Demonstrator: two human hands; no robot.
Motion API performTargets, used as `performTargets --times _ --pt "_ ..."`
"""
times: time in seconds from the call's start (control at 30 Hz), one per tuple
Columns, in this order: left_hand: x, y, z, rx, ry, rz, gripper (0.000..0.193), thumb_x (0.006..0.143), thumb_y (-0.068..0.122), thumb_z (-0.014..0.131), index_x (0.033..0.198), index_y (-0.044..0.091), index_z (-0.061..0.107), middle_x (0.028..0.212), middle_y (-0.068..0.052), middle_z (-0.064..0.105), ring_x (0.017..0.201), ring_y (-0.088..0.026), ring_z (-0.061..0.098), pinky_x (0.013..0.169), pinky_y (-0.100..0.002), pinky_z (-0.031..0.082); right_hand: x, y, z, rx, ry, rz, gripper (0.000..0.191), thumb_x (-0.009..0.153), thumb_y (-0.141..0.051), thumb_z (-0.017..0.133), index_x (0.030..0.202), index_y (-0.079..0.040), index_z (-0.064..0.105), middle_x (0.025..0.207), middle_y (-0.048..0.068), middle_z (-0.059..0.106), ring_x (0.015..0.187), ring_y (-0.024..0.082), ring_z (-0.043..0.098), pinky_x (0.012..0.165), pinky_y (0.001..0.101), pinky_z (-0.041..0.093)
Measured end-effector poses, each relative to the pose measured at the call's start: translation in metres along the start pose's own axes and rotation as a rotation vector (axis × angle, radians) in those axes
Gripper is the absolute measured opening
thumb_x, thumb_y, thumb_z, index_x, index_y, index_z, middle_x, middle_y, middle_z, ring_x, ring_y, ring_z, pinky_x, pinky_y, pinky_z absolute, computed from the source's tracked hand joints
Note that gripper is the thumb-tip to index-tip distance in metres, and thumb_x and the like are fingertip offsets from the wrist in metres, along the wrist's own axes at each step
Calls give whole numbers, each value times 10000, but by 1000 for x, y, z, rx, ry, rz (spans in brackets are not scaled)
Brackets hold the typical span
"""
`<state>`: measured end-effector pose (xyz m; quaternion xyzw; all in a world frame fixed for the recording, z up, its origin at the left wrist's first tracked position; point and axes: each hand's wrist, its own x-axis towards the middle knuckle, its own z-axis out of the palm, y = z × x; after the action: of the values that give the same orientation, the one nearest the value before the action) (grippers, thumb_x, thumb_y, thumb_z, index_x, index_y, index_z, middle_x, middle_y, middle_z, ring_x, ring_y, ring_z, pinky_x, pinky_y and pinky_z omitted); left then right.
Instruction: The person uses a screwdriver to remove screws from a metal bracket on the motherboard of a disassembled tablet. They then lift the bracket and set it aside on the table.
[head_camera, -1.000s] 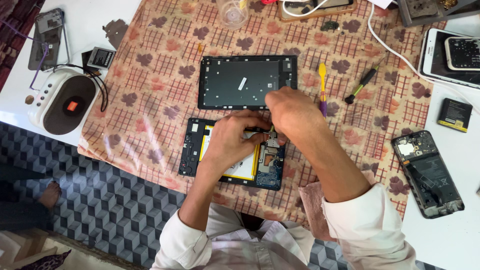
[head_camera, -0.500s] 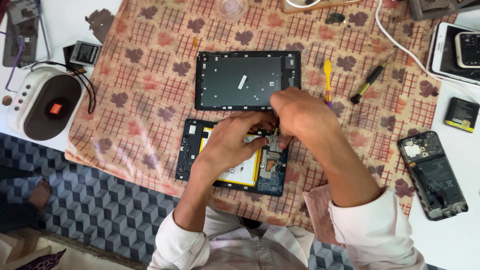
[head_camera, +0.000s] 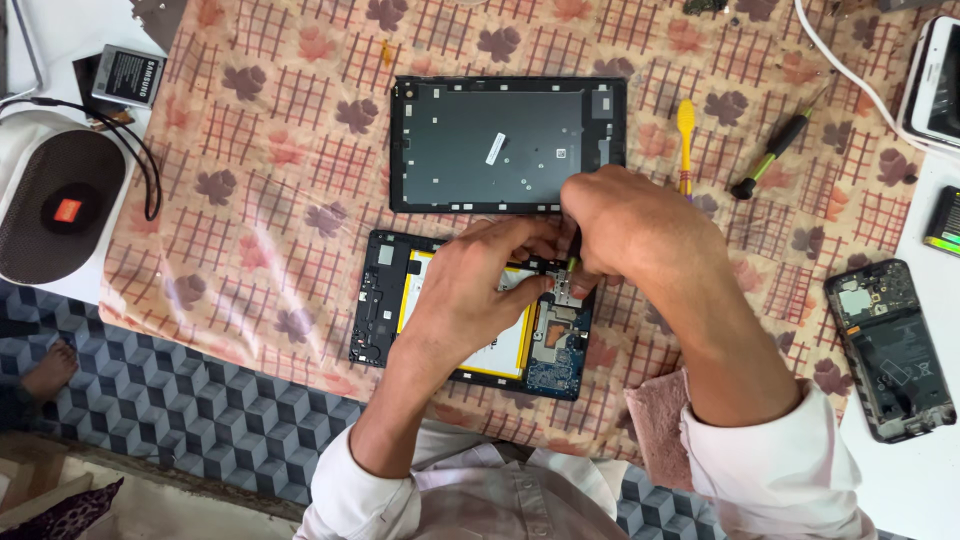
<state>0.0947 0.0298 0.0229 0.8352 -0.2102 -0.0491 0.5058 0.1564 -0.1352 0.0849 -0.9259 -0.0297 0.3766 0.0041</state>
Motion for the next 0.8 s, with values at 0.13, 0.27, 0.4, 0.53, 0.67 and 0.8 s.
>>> performTargets --times 0.13,0.27,0.4,0.53,0.67,0.8 --pt "2 0 1 -13 31 -26 430 752 81 797 1166 63 681 1078 -70 775 1033 -240 745 874 -358 577 4 6 15 16 167 -79 557 621 -124 953 1095 -62 666 1213 154 633 1165 354 614 923 448 549" --pt "3 -2 1 -13 30 -43 433 741 82 809 1155 61 684 1056 -71 780 1023 -242 746 883 -361 575 14 16 28 36 212 -153 470 689 -159 907 1061 -51 642 1174 146 637 1154 346 621 963 438 533" --pt "2 -4 -6 -31 -40 20 431 782 79 820 1193 67 692 1148 -89 774 1073 -258 745 939 -366 570 9 20 45 86 470 -377 281 726 -49 776 954 -36 611 1026 150 647 1043 367 625 906 468 519" --pt "-1 -4 -14 -20 -121 38 583 660 59 849 1197 13 627 1188 -153 700 1155 -336 656 987 -405 521 -5 17 64 107 802 -612 157 799 42 654 915 -23 573 942 161 625 948 379 604 845 491 498" --pt "-4 2 -11 6 -111 21 575 669 58 849 1186 14 602 1180 -146 686 1209 -351 605 1007 -422 494 -3 12 68 50 790 -580 159 773 29 645 905 -20 571 920 156 625 925 376 607 817 498 501" --pt "-3 8 -8 82 -44 57 617 652 60 844 1200 -9 571 1205 -177 654 1198 -369 592 983 -440 493 -4 14 67 100 800 -592 138 807 17 646 916 -12 566 931 164 618 922 382 600 819 495 499"
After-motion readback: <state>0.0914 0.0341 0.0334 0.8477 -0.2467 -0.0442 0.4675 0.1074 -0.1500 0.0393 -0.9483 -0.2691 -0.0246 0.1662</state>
